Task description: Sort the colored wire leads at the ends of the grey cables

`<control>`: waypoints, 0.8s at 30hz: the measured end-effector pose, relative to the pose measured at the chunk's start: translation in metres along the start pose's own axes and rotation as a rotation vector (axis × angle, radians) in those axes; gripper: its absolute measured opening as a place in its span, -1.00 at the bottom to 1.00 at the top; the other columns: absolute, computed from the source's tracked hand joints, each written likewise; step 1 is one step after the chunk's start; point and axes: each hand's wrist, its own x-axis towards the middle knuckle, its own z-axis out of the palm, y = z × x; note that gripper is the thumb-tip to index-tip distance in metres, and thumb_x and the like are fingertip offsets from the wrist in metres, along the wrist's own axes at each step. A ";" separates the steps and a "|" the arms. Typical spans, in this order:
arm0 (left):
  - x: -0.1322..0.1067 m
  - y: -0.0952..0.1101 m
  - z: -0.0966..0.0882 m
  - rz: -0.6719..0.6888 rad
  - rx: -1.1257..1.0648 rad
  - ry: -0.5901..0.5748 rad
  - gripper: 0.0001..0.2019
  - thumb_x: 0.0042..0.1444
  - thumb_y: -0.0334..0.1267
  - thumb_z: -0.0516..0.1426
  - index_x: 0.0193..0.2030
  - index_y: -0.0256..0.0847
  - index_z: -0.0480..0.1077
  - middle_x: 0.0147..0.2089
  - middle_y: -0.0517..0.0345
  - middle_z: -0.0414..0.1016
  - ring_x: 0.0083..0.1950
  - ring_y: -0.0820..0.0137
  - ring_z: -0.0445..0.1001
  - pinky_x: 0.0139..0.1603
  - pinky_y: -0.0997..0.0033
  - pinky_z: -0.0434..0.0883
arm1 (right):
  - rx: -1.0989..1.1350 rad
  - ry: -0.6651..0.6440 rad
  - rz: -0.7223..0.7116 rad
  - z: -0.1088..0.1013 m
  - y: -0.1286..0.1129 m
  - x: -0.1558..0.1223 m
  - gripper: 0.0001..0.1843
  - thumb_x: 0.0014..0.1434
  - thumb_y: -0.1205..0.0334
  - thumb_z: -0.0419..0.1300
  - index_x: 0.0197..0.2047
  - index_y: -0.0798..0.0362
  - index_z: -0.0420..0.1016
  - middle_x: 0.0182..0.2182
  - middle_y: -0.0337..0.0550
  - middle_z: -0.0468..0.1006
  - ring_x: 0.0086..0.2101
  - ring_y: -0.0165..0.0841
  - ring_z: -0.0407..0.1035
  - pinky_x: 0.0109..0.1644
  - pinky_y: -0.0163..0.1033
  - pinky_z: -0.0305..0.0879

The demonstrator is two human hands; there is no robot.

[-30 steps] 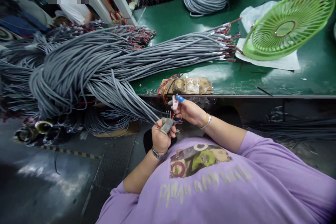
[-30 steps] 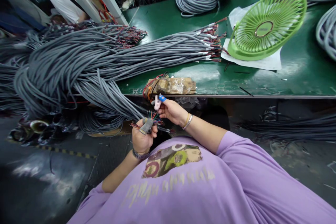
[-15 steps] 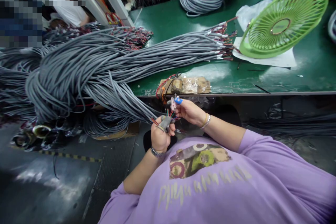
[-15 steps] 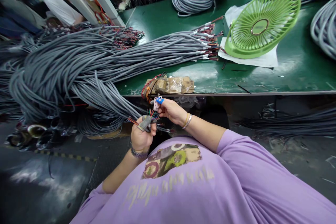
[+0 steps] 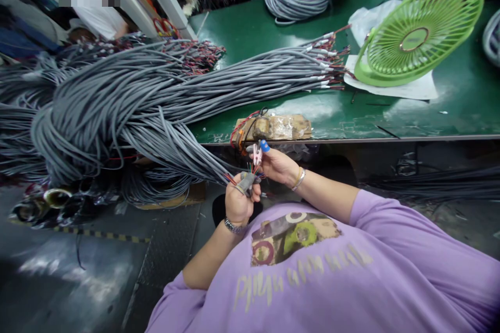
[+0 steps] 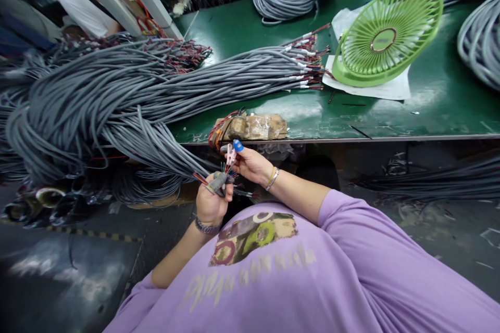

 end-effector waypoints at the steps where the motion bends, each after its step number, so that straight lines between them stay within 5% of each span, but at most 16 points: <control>1: 0.000 0.000 0.001 -0.007 0.004 0.003 -0.73 -0.02 -0.08 0.23 -0.47 -0.25 0.36 -0.68 0.23 0.39 -0.76 0.59 0.22 -0.76 0.64 0.09 | 0.006 0.000 -0.006 0.001 0.000 0.000 -0.65 0.15 -0.07 0.23 -0.34 0.09 0.51 -0.48 -0.20 0.52 -0.51 -0.50 0.32 -0.43 -0.40 0.25; 12: -0.012 -0.001 0.002 0.054 0.045 0.027 -0.70 -0.04 -0.05 0.26 -0.48 -0.25 0.37 -0.66 0.24 0.41 -0.75 0.59 0.25 -0.76 0.63 0.16 | -0.008 -0.075 0.059 -0.003 -0.001 -0.008 -0.51 0.18 -0.23 0.09 -0.29 0.06 0.51 -0.38 -0.17 0.53 -0.46 -0.45 0.32 -0.38 -0.35 0.25; 19: -0.016 -0.003 0.002 0.121 0.040 0.063 -0.71 -0.02 -0.05 0.26 -0.46 -0.26 0.41 -0.63 0.22 0.44 -0.73 0.59 0.28 -0.74 0.64 0.18 | -0.093 -0.073 -0.018 -0.004 -0.004 -0.014 -0.77 0.19 0.10 0.18 -0.28 0.10 0.52 -0.45 -0.20 0.48 -0.47 -0.49 0.27 -0.42 -0.40 0.19; 24: -0.013 -0.004 0.004 0.165 0.016 0.084 -0.73 0.03 -0.09 0.24 -0.46 -0.27 0.39 -0.62 0.22 0.45 -0.72 0.61 0.28 -0.72 0.65 0.17 | -0.136 -0.090 -0.071 -0.003 -0.002 -0.018 -0.75 0.15 0.09 0.21 -0.33 0.13 0.51 -0.50 -0.23 0.44 -0.52 -0.52 0.21 -0.45 -0.41 0.17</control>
